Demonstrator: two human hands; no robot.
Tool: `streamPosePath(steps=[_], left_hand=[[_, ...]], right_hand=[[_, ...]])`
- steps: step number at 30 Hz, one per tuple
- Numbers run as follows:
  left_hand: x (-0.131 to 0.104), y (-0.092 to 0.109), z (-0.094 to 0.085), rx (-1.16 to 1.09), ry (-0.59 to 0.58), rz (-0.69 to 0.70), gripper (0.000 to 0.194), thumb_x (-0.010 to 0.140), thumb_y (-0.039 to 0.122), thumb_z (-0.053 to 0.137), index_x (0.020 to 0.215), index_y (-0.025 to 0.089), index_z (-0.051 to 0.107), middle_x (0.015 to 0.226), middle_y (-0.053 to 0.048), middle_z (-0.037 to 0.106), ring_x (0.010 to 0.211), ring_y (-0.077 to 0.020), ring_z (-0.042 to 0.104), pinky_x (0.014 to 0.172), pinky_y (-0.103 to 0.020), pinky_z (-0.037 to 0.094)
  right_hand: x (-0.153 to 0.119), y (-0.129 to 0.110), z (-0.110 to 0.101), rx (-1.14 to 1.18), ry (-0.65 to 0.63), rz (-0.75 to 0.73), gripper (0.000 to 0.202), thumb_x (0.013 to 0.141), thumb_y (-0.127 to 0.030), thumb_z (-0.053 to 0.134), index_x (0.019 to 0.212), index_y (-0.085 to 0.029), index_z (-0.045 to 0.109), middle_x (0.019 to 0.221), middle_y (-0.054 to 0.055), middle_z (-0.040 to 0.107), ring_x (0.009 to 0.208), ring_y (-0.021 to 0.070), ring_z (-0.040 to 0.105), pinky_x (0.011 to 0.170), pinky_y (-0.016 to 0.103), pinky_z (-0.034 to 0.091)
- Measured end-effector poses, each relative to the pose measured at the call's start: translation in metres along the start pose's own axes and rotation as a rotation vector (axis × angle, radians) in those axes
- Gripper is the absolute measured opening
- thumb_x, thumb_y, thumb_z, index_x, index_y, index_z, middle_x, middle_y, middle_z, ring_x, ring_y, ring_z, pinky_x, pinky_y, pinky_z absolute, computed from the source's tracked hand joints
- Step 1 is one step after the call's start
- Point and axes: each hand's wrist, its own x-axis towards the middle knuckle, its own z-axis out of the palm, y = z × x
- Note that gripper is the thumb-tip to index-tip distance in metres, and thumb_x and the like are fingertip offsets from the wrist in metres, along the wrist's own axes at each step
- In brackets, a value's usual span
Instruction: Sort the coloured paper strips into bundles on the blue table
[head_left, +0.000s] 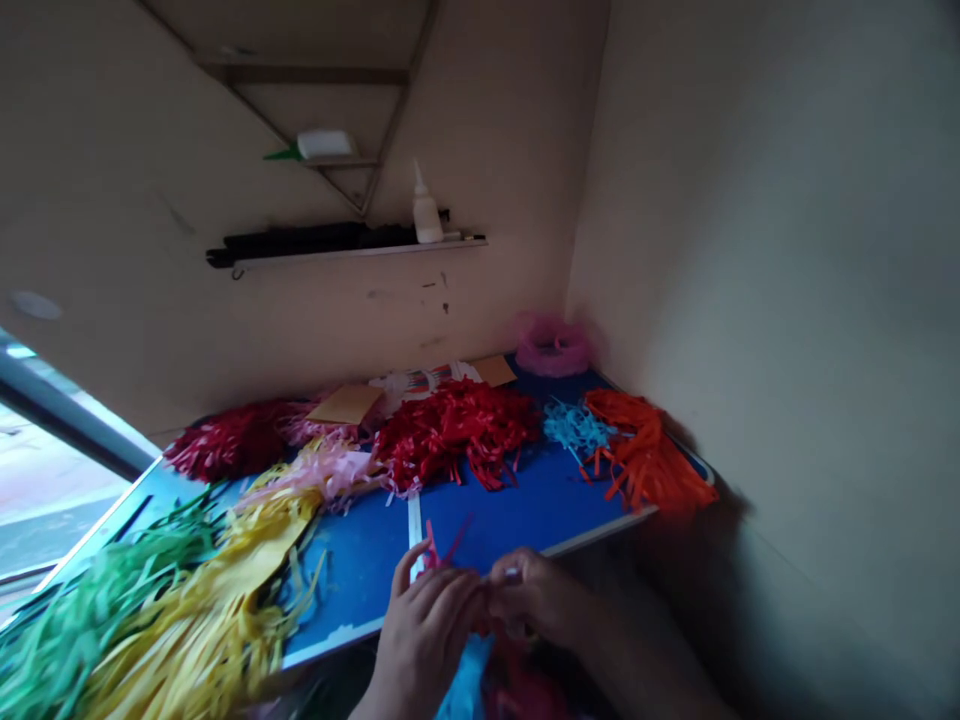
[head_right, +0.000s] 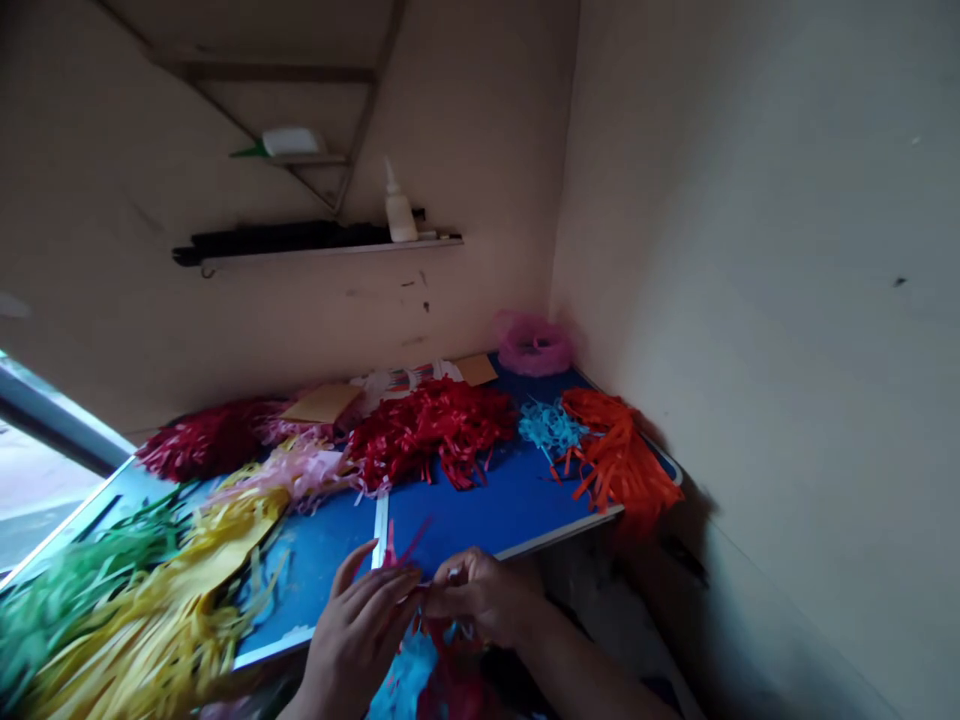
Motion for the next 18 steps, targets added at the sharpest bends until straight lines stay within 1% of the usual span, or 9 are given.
streamPosePath(steps=[2, 4, 6, 9, 11, 13, 15, 18], left_hand=[[-0.010, 0.001, 0.006, 0.005, 0.017, -0.084, 0.009, 0.092, 0.019, 0.056, 0.096, 0.024, 0.063, 0.089, 0.000, 0.073, 0.083, -0.0136, 0.067, 0.106, -0.035, 0.035], [-0.019, 0.003, 0.012, 0.006, 0.035, -0.155, 0.010, 0.091, 0.020, 0.055, 0.096, 0.024, 0.063, 0.087, 0.000, 0.071, 0.085, -0.0151, 0.065, 0.101, -0.035, 0.039], [-0.024, 0.005, 0.014, 0.029, 0.060, -0.185, 0.014, 0.091, 0.018, 0.054, 0.098, 0.025, 0.064, 0.085, 0.000, 0.070, 0.083, -0.0155, 0.064, 0.100, -0.037, 0.039], [-0.021, 0.005, 0.010, 0.097, 0.073, -0.119, 0.017, 0.090, 0.017, 0.055, 0.099, 0.027, 0.064, 0.083, 0.001, 0.072, 0.082, -0.0157, 0.064, 0.104, -0.040, 0.032], [-0.015, 0.004, 0.003, 0.137, 0.085, -0.062, 0.018, 0.090, 0.018, 0.056, 0.098, 0.030, 0.066, 0.084, 0.002, 0.074, 0.085, -0.0165, 0.065, 0.108, -0.043, 0.027], [-0.010, 0.005, -0.003, 0.141, 0.102, -0.036, 0.017, 0.091, 0.018, 0.055, 0.094, 0.030, 0.067, 0.084, 0.003, 0.074, 0.087, -0.0170, 0.066, 0.110, -0.046, 0.024], [-0.007, 0.009, -0.007, 0.105, 0.096, -0.046, 0.016, 0.090, 0.017, 0.056, 0.092, 0.029, 0.066, 0.083, 0.003, 0.074, 0.087, -0.0167, 0.066, 0.111, -0.045, 0.024], [-0.009, 0.019, -0.004, 0.008, 0.072, -0.106, 0.016, 0.086, 0.014, 0.058, 0.092, 0.027, 0.064, 0.081, 0.002, 0.072, 0.083, -0.0160, 0.066, 0.105, -0.040, 0.033]], right_hand=[[-0.004, 0.011, 0.003, 0.095, 0.107, -0.066, 0.044, 0.046, -0.042, 0.091, 0.065, -0.015, 0.063, 0.049, -0.005, 0.058, 0.038, 0.0055, 0.042, 0.037, 0.017, 0.029], [-0.010, 0.015, 0.006, 0.149, 0.128, -0.096, 0.041, 0.050, -0.038, 0.091, 0.067, -0.015, 0.063, 0.053, -0.004, 0.059, 0.042, 0.0059, 0.045, 0.041, 0.017, 0.032], [-0.016, 0.014, 0.009, 0.195, 0.084, -0.084, 0.038, 0.051, -0.033, 0.091, 0.069, -0.015, 0.064, 0.058, -0.003, 0.061, 0.046, 0.0063, 0.049, 0.045, 0.017, 0.034], [-0.021, 0.009, 0.011, 0.236, -0.006, -0.041, 0.037, 0.051, -0.032, 0.090, 0.074, -0.014, 0.067, 0.058, -0.003, 0.061, 0.046, 0.0061, 0.047, 0.047, 0.018, 0.032], [-0.024, 0.005, 0.011, 0.197, -0.041, -0.015, 0.036, 0.051, -0.035, 0.089, 0.069, -0.014, 0.067, 0.053, -0.004, 0.058, 0.044, 0.0064, 0.043, 0.046, 0.020, 0.028], [-0.026, 0.001, 0.011, 0.116, -0.002, -0.029, 0.035, 0.047, -0.037, 0.090, 0.061, -0.016, 0.066, 0.052, -0.005, 0.056, 0.046, 0.0076, 0.042, 0.047, 0.021, 0.028], [-0.029, -0.002, 0.013, -0.020, 0.070, -0.115, 0.033, 0.047, -0.036, 0.091, 0.055, -0.019, 0.064, 0.054, -0.005, 0.056, 0.051, 0.0097, 0.044, 0.053, 0.023, 0.032], [-0.034, -0.005, 0.017, -0.187, 0.162, -0.257, 0.027, 0.056, -0.037, 0.088, 0.055, -0.021, 0.066, 0.060, -0.003, 0.059, 0.061, 0.0137, 0.049, 0.063, 0.027, 0.037]])
